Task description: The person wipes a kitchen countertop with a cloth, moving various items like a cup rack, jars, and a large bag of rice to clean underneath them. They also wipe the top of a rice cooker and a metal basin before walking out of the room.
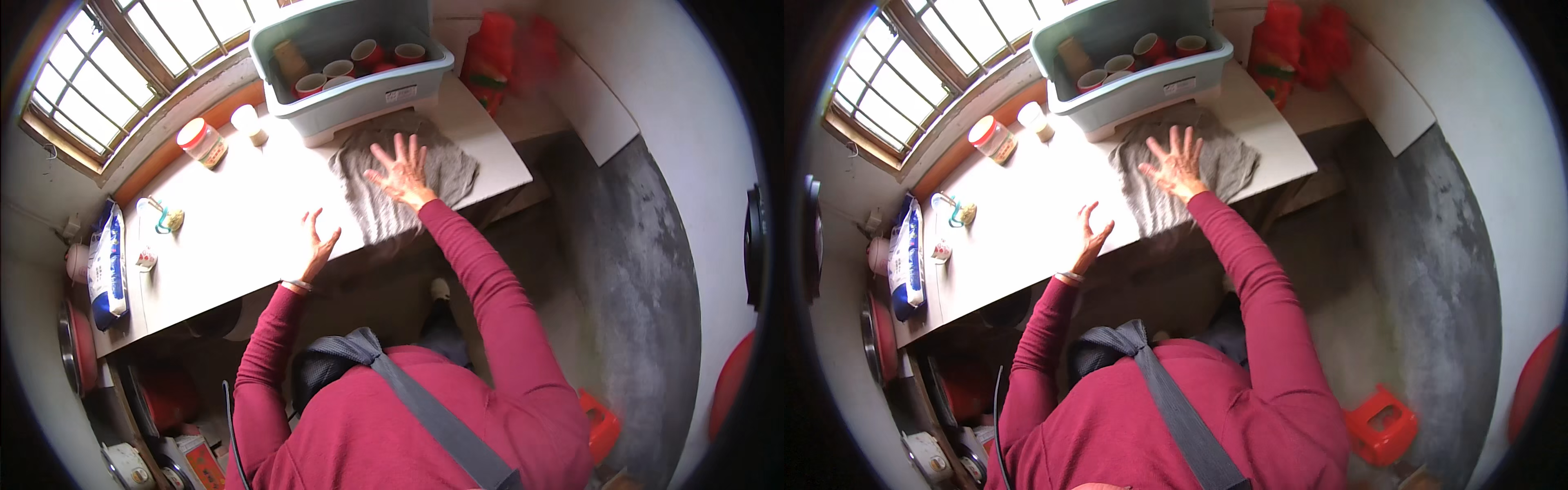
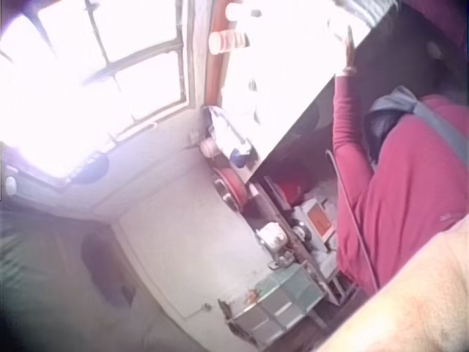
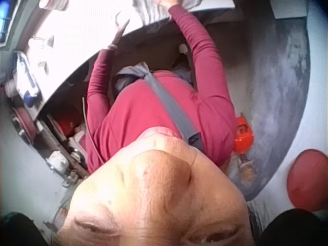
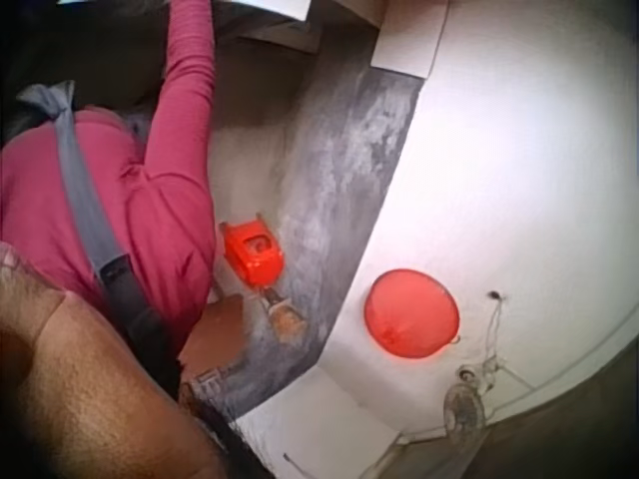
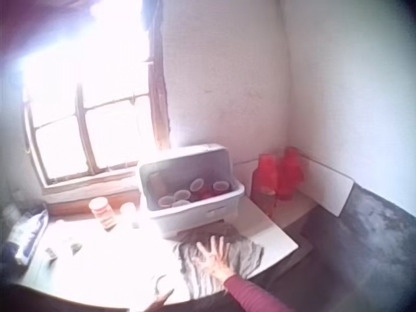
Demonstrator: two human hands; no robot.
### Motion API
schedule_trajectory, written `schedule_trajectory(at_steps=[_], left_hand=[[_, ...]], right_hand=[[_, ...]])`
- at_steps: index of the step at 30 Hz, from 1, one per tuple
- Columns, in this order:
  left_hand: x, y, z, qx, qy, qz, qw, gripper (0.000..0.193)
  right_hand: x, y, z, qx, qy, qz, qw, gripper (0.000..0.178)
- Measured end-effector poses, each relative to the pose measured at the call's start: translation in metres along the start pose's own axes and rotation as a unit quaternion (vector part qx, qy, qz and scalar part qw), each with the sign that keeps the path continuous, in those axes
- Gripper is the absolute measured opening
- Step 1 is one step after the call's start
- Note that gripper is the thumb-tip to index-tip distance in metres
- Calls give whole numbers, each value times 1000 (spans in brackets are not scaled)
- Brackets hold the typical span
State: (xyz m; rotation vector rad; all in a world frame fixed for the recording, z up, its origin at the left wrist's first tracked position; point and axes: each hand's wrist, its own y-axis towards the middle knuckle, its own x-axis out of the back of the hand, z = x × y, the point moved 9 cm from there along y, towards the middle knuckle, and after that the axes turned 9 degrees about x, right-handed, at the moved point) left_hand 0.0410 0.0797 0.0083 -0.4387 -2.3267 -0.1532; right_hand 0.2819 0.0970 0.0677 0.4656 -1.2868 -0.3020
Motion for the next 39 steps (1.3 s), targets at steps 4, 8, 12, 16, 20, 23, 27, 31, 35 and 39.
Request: schedule_trajectory(at_steps=[4, 8, 12, 16, 20, 23, 27, 31, 35, 39], left_hand=[[-17, 39, -18, 75, 122, -63, 988, 94], [-40, 53, 4, 172, 177, -29, 969, 105], [-58, 61, 7, 192, 215, -13, 957, 111], [-60, 58, 6, 227, 247, -8, 942, 117], [-62, 56, 6, 236, 225, -5, 945, 119], [-65, 68, -5, 218, 219, -8, 951, 120], [-58, 51, 4, 236, 219, -21, 946, 121], [-60, 58, -4, 228, 214, -12, 950, 122], [-61, 56, -8, 233, 213, -3, 949, 122], [-60, 41, -1, 265, 208, 8, 942, 122]], right_hand=[[-35, 2, -25, 129, 0, 94, 987, 58], [-3, -35, -80, 178, 1, 19, 984, 50], [32, -35, -187, 60, -76, 64, 993, 52], [6, 8, -244, 26, -66, 97, 993, 54], [-21, 66, -283, -29, -85, 87, 992, 58], [-35, 119, -330, 75, -168, -42, 982, 60], [3, 173, -296, 100, -154, -36, 982, 60], [-51, 216, -353, 25, -128, 115, 985, 55], [-55, 230, -367, 37, -122, 92, 988, 53], [-52, 236, -347, 79, -97, 64, 990, 50]])
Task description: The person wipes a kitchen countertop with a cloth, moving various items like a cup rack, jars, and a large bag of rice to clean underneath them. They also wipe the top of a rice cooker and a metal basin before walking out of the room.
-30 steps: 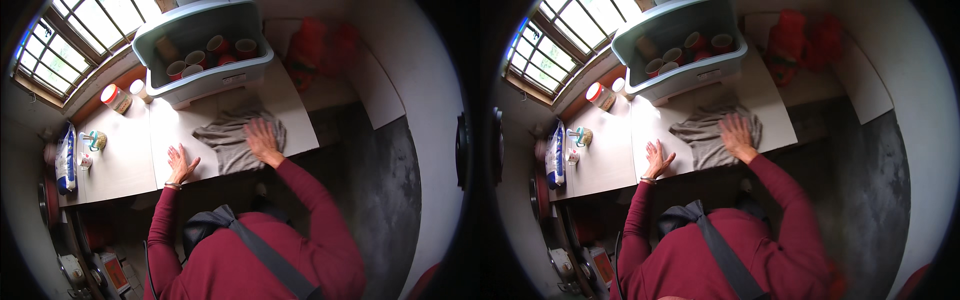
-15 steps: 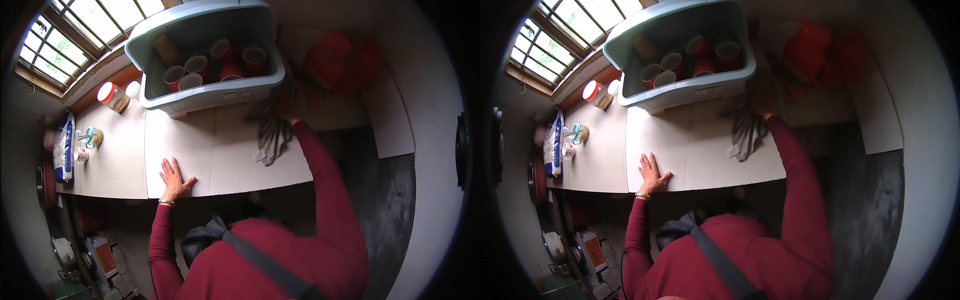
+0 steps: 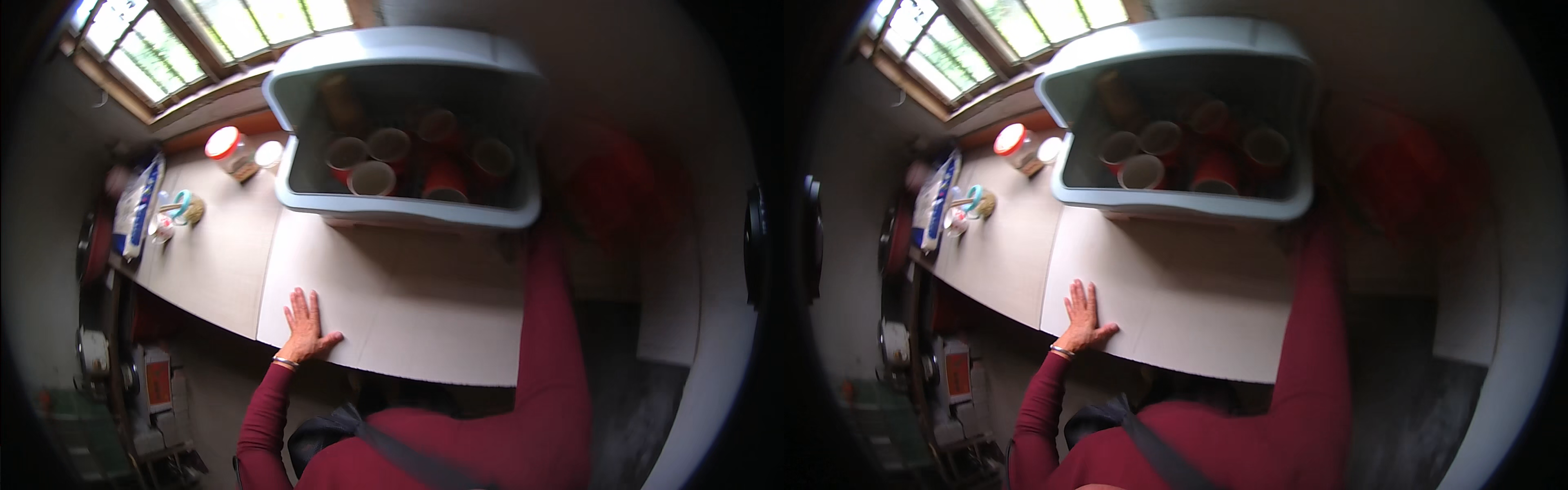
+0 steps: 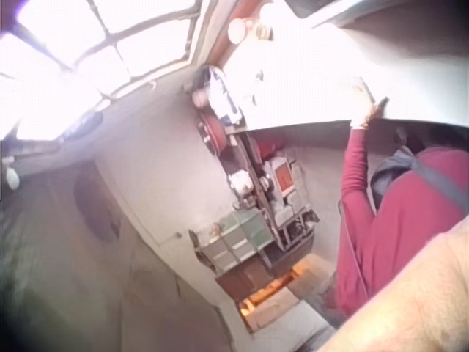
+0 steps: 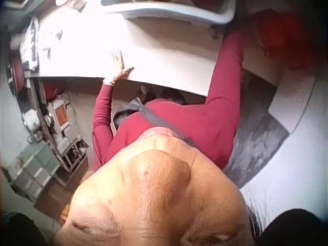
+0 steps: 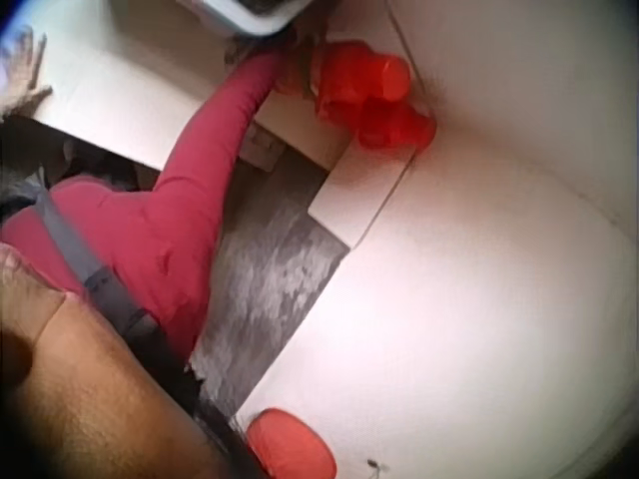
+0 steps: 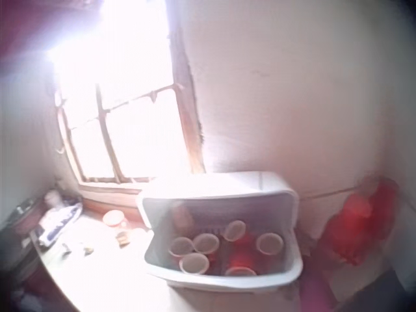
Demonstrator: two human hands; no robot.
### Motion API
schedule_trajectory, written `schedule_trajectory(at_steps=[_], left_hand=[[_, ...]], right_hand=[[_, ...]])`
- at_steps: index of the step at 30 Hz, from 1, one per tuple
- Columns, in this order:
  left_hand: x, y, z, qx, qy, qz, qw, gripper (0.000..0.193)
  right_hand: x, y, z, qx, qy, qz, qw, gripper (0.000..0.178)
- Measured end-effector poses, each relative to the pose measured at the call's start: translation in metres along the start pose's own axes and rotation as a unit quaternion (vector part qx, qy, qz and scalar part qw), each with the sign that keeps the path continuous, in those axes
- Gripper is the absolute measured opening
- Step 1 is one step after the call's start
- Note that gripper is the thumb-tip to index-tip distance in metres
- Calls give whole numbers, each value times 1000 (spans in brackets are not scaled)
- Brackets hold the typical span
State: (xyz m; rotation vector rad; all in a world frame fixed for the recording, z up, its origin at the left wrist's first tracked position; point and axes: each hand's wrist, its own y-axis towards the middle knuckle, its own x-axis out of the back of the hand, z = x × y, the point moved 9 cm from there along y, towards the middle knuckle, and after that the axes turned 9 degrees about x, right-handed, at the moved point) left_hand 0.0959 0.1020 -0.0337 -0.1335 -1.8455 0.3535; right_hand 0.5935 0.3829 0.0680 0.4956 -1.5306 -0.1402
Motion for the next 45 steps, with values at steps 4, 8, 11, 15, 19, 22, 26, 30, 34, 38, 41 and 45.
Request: schedule_trajectory(at_steps=[4, 8, 11, 15, 19, 22, 26, 30, 34, 38, 41, 45], left_hand=[[2, 5, -6, -26, -5, -2, 1000, 120], [-5, 9, -4, -30, 1, -15, 999, 119], [0, 5, -5, -19, -4, -10, 1000, 118], [4, 5, -10, -32, -18, -17, 999, 117], [-2, 10, -14, -42, -9, -32, 999, 118], [-2, 6, -7, -24, -8, -28, 999, 119], [0, 7, -10, -28, -17, -33, 999, 119], [2, 9, -16, -33, -20, -46, 998, 118], [3, 14, -12, -22, 48, -57, 997, 116], [-3, 12, 5, -10, 58, -71, 996, 118], [-2, 9, -2, -13, 5, -45, 999, 121], [-3, 13, -9, -7, 33, -29, 999, 124]], right_hand=[[-6, 7, -22, -27, -2, 34, 999, 48], [-14, 14, -34, -42, -3, 73, 996, 46], [-16, 11, -27, -30, 0, 90, 995, 45], [-9, -25, -22, -12, -1, 99, 995, 43], [2, -98, -7, 3, -3, 118, 993, 41], [-19, -153, 30, -1, 0, 229, 973, 41], [-10, -189, 124, -37, 94, 174, 980, 43], [48, -203, 294, 176, 168, 74, 967, 51], [76, -203, 377, 316, 209, 54, 924, 50], [59, -189, 331, 258, 210, 35, 942, 51], [45, -164, 245, 23, 265, 176, 948, 50], [34, -127, 228, 51, 143, -83, 985, 51]])
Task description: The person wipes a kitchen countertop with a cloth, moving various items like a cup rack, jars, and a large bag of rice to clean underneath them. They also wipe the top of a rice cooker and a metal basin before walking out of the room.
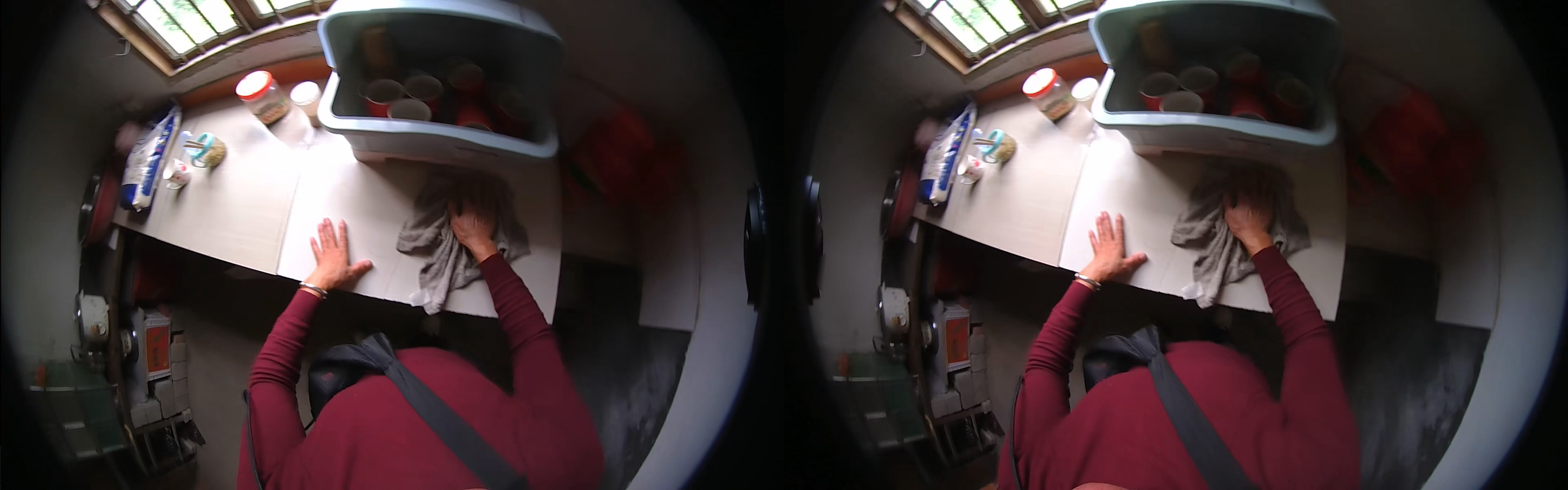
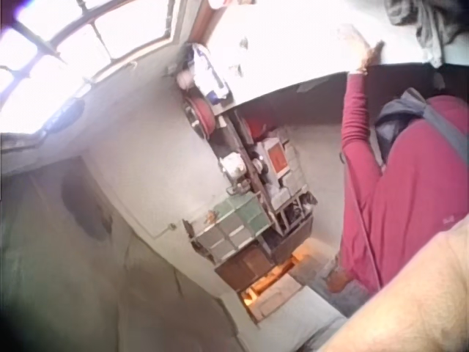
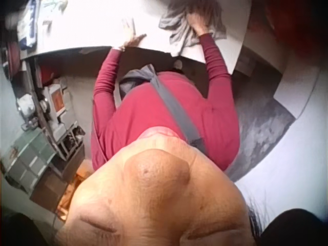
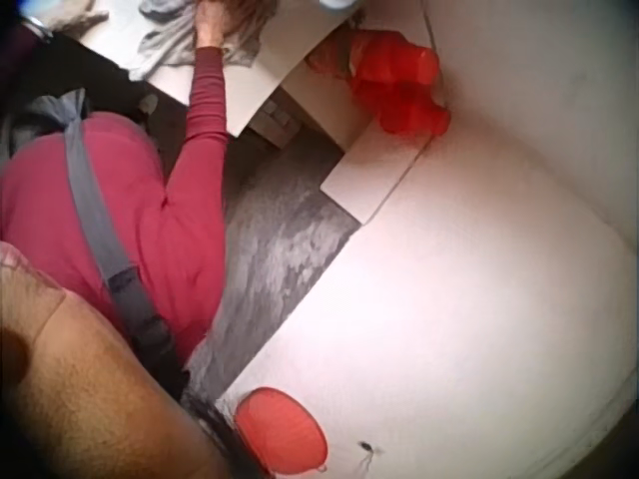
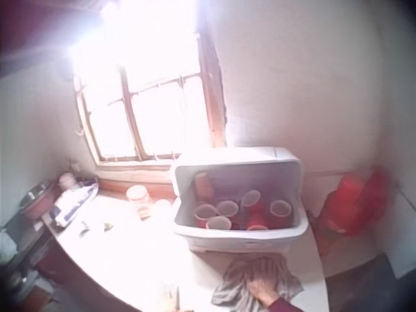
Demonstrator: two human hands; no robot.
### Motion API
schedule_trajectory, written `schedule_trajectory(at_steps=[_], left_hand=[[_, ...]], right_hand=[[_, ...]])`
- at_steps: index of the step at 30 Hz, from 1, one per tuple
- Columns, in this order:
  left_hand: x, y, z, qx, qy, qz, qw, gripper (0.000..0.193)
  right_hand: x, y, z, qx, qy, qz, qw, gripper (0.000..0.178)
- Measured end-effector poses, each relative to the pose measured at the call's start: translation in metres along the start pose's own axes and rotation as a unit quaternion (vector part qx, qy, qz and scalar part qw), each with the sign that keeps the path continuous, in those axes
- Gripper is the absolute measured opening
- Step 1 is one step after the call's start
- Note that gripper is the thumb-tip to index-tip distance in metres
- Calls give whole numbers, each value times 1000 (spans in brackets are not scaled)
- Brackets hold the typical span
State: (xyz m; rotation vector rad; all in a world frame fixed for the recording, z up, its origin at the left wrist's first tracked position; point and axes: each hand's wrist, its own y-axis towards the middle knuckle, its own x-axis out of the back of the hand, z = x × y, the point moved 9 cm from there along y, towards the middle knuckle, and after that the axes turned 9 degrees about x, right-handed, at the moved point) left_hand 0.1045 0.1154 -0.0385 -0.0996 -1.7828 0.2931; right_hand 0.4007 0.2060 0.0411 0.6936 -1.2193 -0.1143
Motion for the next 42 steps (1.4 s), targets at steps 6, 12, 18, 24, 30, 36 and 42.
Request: schedule_trajectory(at_steps=[6, 12, 18, 24, 30, 36, 42], left_hand=[[9, -3, -2, -16, -18, -22, 999, 119], [6, -5, 4, -9, -14, -15, 1000, 119], [3, -5, 1, -10, -33, -2, 999, 120], [8, -4, 2, -15, -39, -19, 999, 120], [6, -3, 5, -20, -56, -18, 998, 122], [6, -6, 0, -8, -52, -23, 998, 121], [12, -10, -3, -5, -63, -32, 997, 113]], right_hand=[[-52, 19, 110, 140, 102, 134, 976, 53], [-17, -4, 91, 171, 145, 160, 961, 56], [-59, 41, 62, 46, 132, 66, 988, 65], [-68, 31, 151, 184, 161, 192, 950, 60], [4, -50, 110, 247, 151, 205, 935, 44], [82, -126, 1, 106, 44, 208, 971, 55], [31, -102, 80, 172, 5, 233, 957, 55]])
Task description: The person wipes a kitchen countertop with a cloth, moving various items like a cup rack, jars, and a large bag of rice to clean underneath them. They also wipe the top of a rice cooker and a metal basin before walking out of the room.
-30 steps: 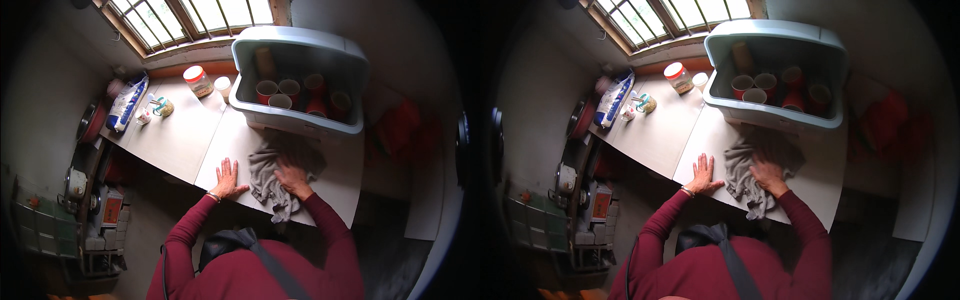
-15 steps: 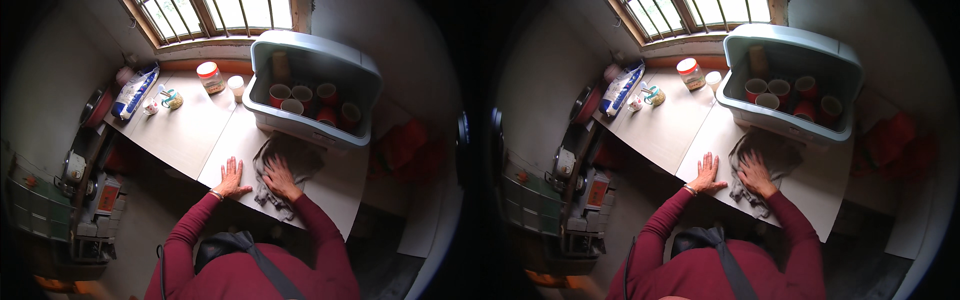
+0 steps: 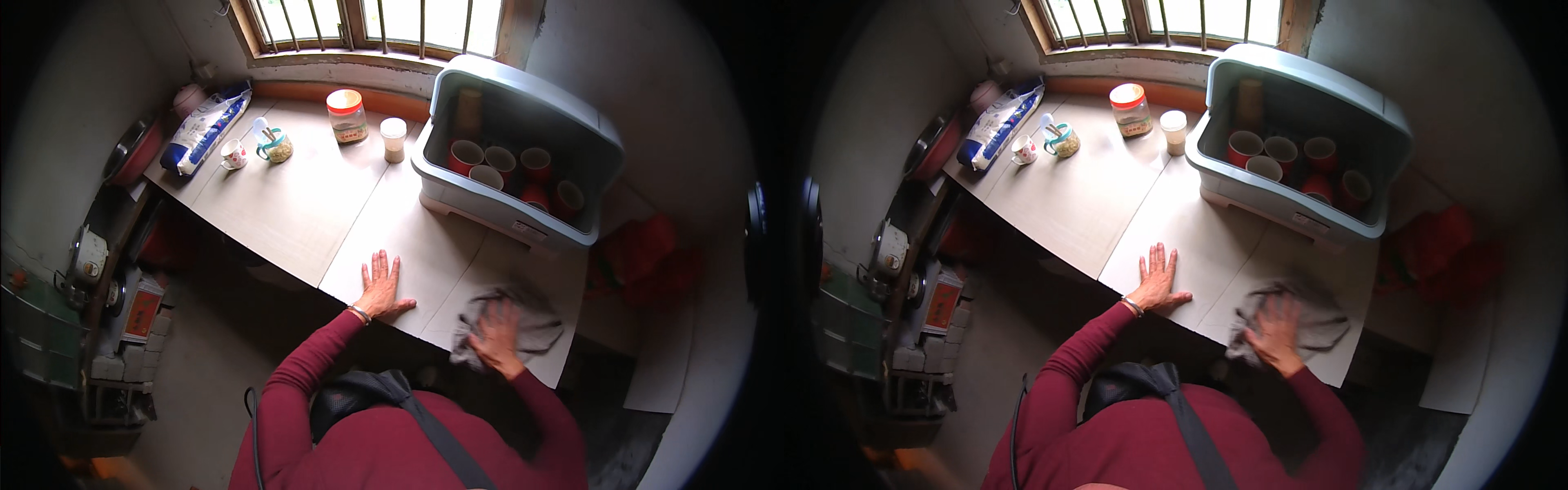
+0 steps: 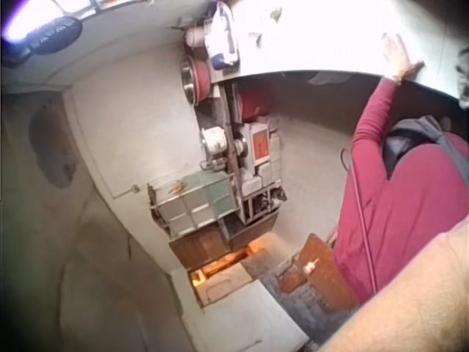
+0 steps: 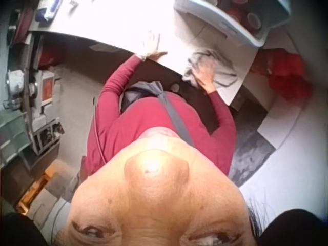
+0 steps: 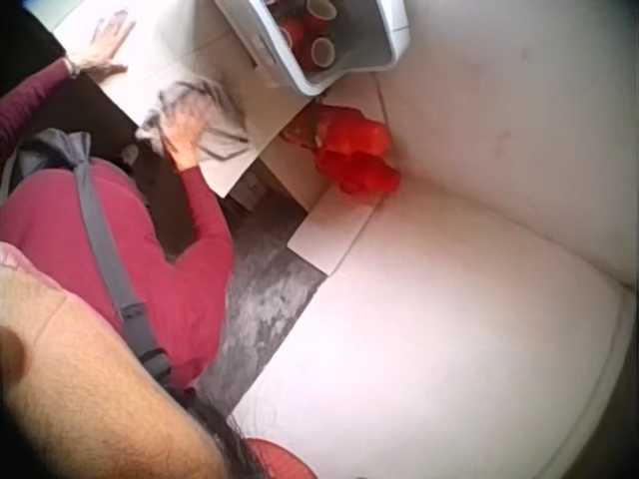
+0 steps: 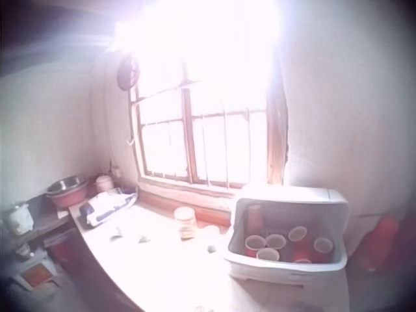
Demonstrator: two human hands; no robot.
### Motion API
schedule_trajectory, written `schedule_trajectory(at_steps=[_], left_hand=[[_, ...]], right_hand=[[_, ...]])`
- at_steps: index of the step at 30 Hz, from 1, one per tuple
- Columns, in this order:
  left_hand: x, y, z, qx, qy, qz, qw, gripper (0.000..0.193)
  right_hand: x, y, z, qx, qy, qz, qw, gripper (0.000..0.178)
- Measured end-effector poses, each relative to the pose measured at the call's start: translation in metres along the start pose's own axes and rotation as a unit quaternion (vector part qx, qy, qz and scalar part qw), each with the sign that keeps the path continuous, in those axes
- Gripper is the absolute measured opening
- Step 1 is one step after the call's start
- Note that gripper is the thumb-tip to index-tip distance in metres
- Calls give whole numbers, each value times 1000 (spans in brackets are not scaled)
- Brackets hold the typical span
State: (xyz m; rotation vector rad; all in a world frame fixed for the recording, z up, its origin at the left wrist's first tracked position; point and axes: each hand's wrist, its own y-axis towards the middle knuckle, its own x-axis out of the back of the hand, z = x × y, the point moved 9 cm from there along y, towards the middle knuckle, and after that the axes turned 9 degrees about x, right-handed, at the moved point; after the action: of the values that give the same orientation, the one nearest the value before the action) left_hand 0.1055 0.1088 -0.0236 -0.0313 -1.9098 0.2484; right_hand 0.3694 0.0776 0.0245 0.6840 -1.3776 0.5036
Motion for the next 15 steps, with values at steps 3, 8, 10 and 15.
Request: schedule_trajectory(at_steps=[3, 8, 10, 15], left_hand=[[-1, 6, 11, -24, -86, -106, 990, 93], [37, -12, 51, -92, -305, -249, 915, 71], [53, -15, 89, -54, -206, -288, 934, 71], [60, -18, 205, 124, -71, -246, 959, 93]], right_hand=[[-13, 72, 80, 105, 17, -25, 994, 53], [-28, 122, 135, 160, 27, -44, 986, 54], [-33, 110, 122, 145, 11, -50, 988, 54], [-19, 72, 81, -2, 60, -2, 998, 61]])
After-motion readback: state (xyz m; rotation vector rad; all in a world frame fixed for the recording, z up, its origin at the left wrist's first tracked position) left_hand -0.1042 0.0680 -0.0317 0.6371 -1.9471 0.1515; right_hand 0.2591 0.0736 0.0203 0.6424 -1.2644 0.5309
